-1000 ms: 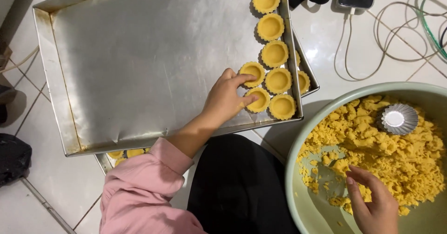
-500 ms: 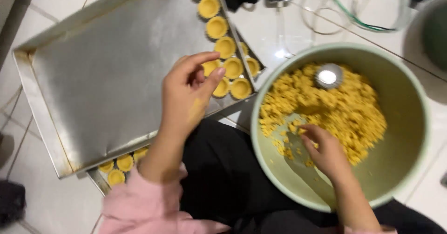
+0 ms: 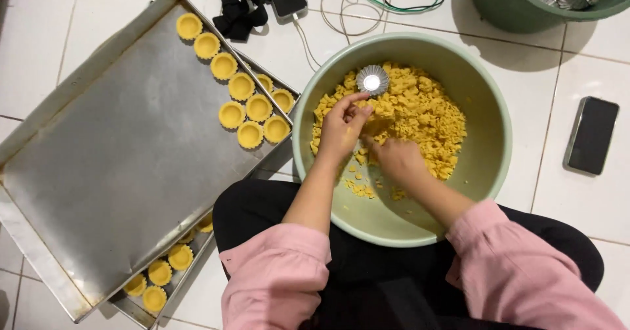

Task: The person is taking portions of yellow dough, rolling them into balls, and pressing them into small metal tart molds to create tart shells.

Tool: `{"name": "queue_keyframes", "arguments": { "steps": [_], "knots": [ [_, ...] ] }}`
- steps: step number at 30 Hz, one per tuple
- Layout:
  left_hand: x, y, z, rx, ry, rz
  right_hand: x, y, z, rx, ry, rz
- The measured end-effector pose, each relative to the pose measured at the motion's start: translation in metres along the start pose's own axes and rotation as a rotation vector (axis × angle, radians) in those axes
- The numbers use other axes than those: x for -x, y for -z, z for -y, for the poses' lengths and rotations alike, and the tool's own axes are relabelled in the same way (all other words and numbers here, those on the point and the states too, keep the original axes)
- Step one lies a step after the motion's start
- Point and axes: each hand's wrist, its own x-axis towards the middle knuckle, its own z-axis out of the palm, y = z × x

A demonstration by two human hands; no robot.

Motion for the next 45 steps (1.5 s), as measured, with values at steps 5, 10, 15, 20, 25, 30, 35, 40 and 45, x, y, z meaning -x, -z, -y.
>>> {"name": "queue_keyframes", "arguments": {
  "steps": [5,10,15,20,25,30,35,40,45],
  "knots": [
    [-0.009,0.008,0.013,-0.002,0.031,-0.005,0.011,-0.060,-0.012,-0.022,-0.014,0.231],
    [-0.012,0.008,0.014,0.017,0.104,-0.063,0.045,-0.004,-0.014,-0.363,0.060,0.407],
    [-0.011,0.011,0.015,0.044,0.065,-0.124,0.014,-0.054,-0.047,0.016,-0.269,0.122],
    [-0.018,0.012,0.011,0.065,0.017,-0.160,0.039,-0.011,0.018,-0.248,0.024,0.303],
    [-0.010,0.010,0.008,0.086,0.079,-0.197,0.010,-0.031,0.009,-0.468,0.133,-0.023],
    [-0.009,0.010,0.008,0.135,0.092,-0.194,0.006,0.014,0.041,-0.595,0.224,0.485],
    [-0.007,0.012,0.007,0.123,0.084,-0.198,0.027,-0.011,0.013,-0.754,0.484,0.391],
    [-0.010,0.013,0.005,0.101,0.107,-0.222,0.017,-0.051,-0.005,-0.506,0.123,-0.011],
    [-0.005,0.014,-0.003,0.077,0.137,-0.181,0.044,-0.054,0.004,-0.246,0.004,0.464]
  ]
}}
